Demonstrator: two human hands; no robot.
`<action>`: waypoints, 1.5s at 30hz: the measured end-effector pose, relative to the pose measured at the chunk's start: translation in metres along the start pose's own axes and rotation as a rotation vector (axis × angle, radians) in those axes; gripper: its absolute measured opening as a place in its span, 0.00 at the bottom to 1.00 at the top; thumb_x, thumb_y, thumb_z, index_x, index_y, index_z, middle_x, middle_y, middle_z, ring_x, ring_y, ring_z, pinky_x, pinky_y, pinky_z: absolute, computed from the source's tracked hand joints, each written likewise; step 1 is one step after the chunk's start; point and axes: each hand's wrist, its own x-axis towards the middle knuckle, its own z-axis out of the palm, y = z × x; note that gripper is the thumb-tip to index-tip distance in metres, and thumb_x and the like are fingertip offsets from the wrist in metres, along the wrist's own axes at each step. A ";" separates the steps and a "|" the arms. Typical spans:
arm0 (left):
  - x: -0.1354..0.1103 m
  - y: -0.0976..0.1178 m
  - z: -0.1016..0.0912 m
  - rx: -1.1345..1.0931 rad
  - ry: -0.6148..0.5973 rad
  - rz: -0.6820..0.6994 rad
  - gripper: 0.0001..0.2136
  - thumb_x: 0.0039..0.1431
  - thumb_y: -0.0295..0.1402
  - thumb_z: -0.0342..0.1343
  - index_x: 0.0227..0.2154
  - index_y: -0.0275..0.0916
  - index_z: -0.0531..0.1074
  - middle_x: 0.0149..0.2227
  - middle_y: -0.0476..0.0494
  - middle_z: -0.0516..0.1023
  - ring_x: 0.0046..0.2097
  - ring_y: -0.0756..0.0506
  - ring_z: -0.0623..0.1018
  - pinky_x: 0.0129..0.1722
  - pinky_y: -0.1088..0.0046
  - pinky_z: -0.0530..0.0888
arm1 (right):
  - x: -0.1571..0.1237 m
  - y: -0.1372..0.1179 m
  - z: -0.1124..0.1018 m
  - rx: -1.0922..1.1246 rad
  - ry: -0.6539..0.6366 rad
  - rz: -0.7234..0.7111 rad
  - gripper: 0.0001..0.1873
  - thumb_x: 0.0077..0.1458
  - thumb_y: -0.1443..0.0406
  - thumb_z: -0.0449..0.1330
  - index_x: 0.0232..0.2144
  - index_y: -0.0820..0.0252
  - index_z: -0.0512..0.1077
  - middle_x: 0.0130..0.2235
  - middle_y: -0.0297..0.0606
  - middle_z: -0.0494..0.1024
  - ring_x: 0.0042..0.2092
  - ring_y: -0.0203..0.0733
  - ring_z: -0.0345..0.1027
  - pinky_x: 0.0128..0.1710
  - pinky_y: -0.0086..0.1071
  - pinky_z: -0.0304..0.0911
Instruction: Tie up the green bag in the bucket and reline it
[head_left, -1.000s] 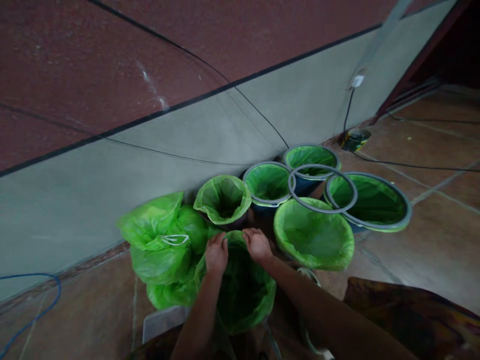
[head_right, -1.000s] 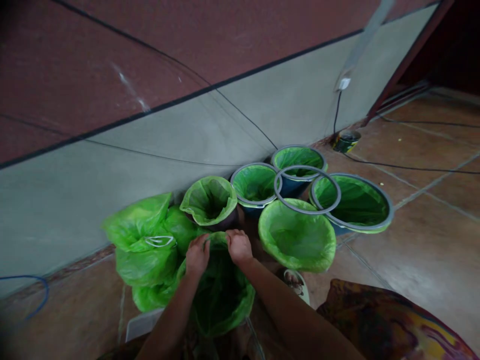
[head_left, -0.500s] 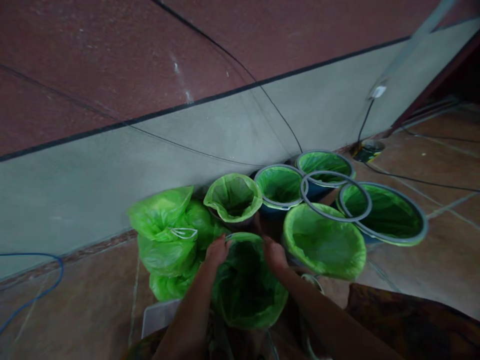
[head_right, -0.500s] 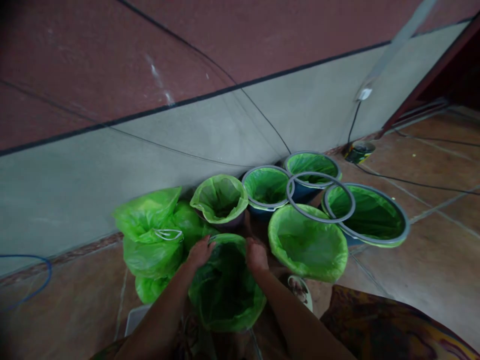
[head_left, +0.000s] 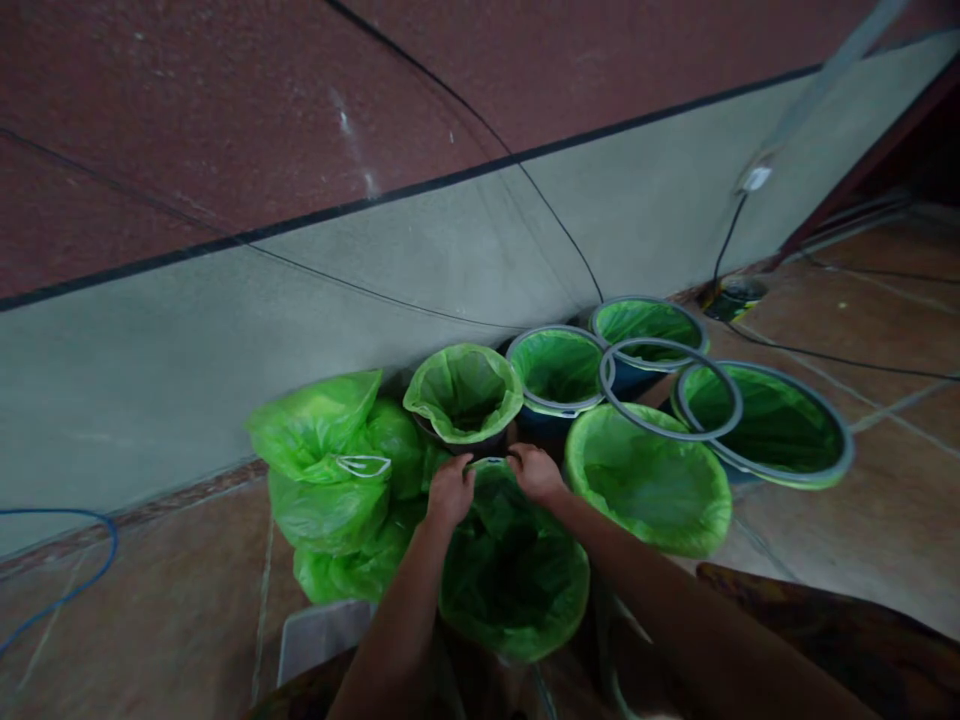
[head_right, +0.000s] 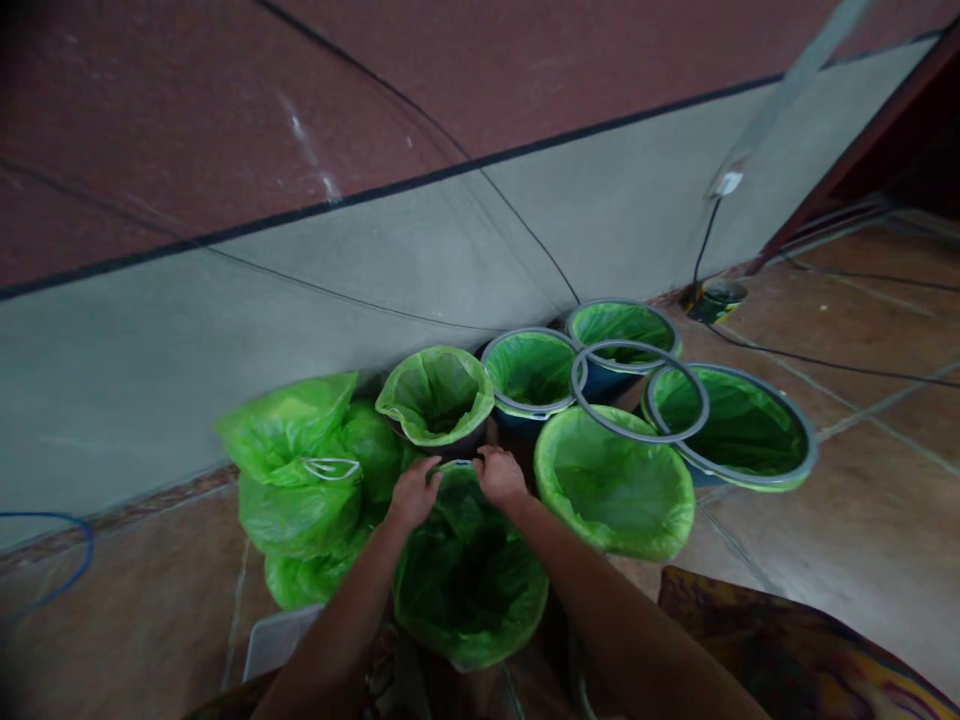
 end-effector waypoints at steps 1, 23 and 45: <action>0.002 0.001 0.002 0.004 -0.009 0.009 0.18 0.62 0.29 0.50 0.54 0.35 0.69 0.54 0.38 0.76 0.55 0.44 0.74 0.59 0.65 0.68 | 0.007 -0.001 0.000 -0.006 -0.057 0.022 0.18 0.61 0.65 0.52 0.47 0.66 0.76 0.47 0.49 0.79 0.48 0.45 0.72 0.48 0.31 0.60; 0.006 0.010 0.010 0.166 -0.204 -0.113 0.12 0.65 0.32 0.46 0.48 0.43 0.70 0.47 0.42 0.79 0.49 0.45 0.78 0.50 0.70 0.70 | 0.008 0.015 0.014 -0.098 -0.241 -0.137 0.13 0.61 0.68 0.52 0.42 0.64 0.75 0.42 0.48 0.81 0.43 0.45 0.74 0.43 0.31 0.61; 0.021 0.011 -0.007 0.058 -0.073 -0.145 0.16 0.68 0.37 0.44 0.46 0.42 0.75 0.49 0.45 0.80 0.51 0.46 0.76 0.54 0.71 0.69 | -0.044 0.015 0.010 0.062 0.278 0.052 0.20 0.64 0.64 0.48 0.52 0.65 0.70 0.52 0.50 0.75 0.53 0.48 0.67 0.56 0.38 0.57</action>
